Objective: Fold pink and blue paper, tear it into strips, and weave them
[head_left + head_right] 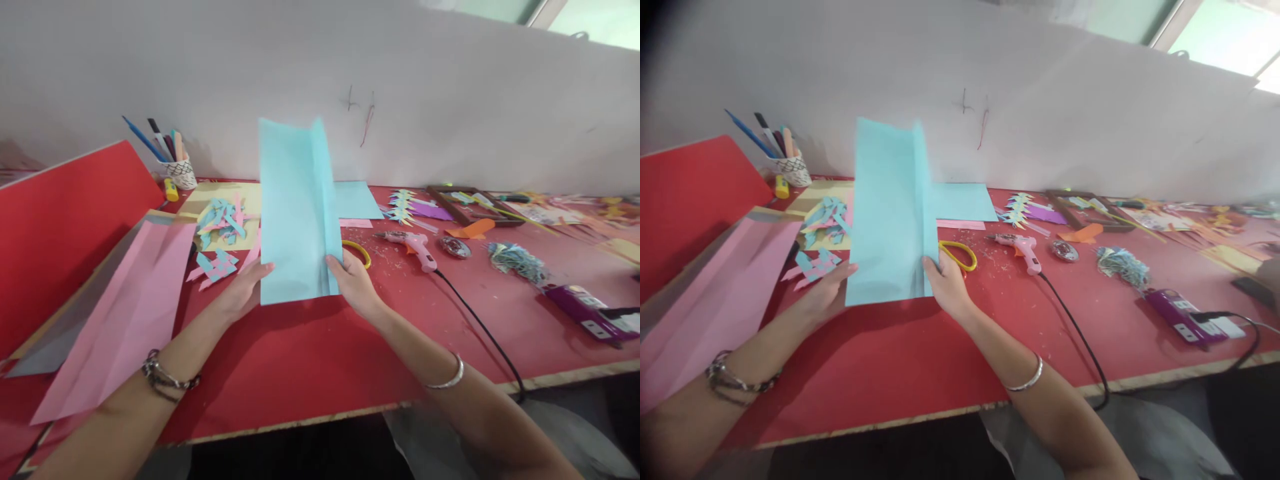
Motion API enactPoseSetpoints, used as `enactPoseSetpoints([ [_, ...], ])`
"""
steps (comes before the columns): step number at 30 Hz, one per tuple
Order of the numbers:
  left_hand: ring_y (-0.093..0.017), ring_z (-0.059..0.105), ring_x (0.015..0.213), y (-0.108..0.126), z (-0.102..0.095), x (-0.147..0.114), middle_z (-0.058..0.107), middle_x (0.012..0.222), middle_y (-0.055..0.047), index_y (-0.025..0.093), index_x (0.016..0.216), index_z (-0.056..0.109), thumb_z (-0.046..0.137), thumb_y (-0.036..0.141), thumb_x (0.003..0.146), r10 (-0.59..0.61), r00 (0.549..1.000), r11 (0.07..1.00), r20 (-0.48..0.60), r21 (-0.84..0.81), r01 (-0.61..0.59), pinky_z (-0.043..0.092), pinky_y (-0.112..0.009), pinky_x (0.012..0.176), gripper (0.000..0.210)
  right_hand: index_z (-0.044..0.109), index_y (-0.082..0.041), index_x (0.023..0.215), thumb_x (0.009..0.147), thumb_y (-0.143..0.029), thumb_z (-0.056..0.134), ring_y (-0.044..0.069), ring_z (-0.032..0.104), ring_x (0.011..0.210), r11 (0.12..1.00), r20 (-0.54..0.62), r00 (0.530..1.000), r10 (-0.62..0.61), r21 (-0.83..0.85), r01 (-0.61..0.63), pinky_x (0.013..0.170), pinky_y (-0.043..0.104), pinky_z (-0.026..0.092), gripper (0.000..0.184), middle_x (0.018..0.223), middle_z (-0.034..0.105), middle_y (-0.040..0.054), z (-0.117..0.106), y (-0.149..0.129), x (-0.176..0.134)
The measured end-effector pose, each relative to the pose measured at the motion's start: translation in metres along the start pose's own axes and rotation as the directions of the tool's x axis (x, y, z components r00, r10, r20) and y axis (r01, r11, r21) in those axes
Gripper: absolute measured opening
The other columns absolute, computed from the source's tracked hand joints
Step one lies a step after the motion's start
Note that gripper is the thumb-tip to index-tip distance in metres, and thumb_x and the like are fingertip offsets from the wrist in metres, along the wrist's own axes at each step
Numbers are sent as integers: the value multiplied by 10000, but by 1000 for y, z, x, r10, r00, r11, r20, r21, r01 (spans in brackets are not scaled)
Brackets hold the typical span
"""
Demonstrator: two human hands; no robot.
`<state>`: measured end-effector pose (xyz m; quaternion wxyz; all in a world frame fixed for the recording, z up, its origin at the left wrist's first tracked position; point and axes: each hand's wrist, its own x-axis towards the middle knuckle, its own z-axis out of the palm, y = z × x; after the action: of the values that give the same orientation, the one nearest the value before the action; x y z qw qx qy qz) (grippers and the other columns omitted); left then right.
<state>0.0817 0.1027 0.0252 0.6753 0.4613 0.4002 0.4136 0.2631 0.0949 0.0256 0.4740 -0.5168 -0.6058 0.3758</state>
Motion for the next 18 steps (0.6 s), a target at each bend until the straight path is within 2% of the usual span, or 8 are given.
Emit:
enactPoseSetpoints([
  [3,-303,551,1003,-4,-2,-4,668,879,-105,178,899,618,509,584,595,27,957,995,290,83,-54,447,-438,823,518,495,-177,864,799,-302,354,163,544,845,995,-110,990,-91,-42,87,762,287,430,199,852,590,42,1,0,-1],
  [5,-303,551,999,-6,2,-6,664,895,-102,194,853,630,573,592,525,25,925,965,379,231,-121,439,-424,831,519,483,-177,884,803,-309,350,163,540,836,987,-151,978,-145,-89,132,745,284,432,204,857,585,46,2,0,-2],
  [6,-299,558,985,-6,6,-6,663,903,-97,201,829,631,612,569,491,18,933,934,360,327,-144,437,-413,834,500,475,-178,891,804,-312,352,161,540,818,985,-155,976,-155,-106,139,728,281,434,201,849,579,43,3,-1,-3],
  [8,-282,580,933,-8,14,-6,667,877,-85,208,766,626,626,533,495,28,971,860,236,489,-144,434,-391,831,422,456,-183,870,800,-310,363,150,536,746,984,-131,982,-136,-130,119,673,272,438,172,792,559,27,5,-2,-5],
  [11,-236,604,795,-13,24,-7,659,714,-59,218,614,585,502,545,633,59,998,783,29,619,-64,448,-350,772,338,421,-191,800,781,-292,392,125,502,629,986,-86,992,-94,-146,81,585,251,428,107,693,510,-5,7,-4,-7],
  [13,-193,587,641,-17,28,-7,598,564,-23,222,522,523,424,537,695,81,996,756,-21,653,-47,459,-312,683,373,408,-193,781,776,-291,403,110,476,573,988,-62,996,-68,-144,59,537,240,411,99,649,477,-22,8,-5,-8],
  [15,-147,523,502,-18,30,-8,508,464,21,219,502,478,383,504,729,134,991,756,-23,648,-87,446,-273,584,377,404,-192,762,771,-319,421,96,448,512,990,-30,999,-29,-138,25,485,229,386,129,604,445,-38,8,-6,-9],
  [18,-107,418,398,-18,31,-8,401,400,59,216,492,421,371,451,748,235,972,757,-27,632,-165,392,-236,484,351,405,-187,699,751,-353,472,71,430,423,993,138,990,41,-118,-24,415,205,350,186,539,442,-54,7,-7,-11],
])
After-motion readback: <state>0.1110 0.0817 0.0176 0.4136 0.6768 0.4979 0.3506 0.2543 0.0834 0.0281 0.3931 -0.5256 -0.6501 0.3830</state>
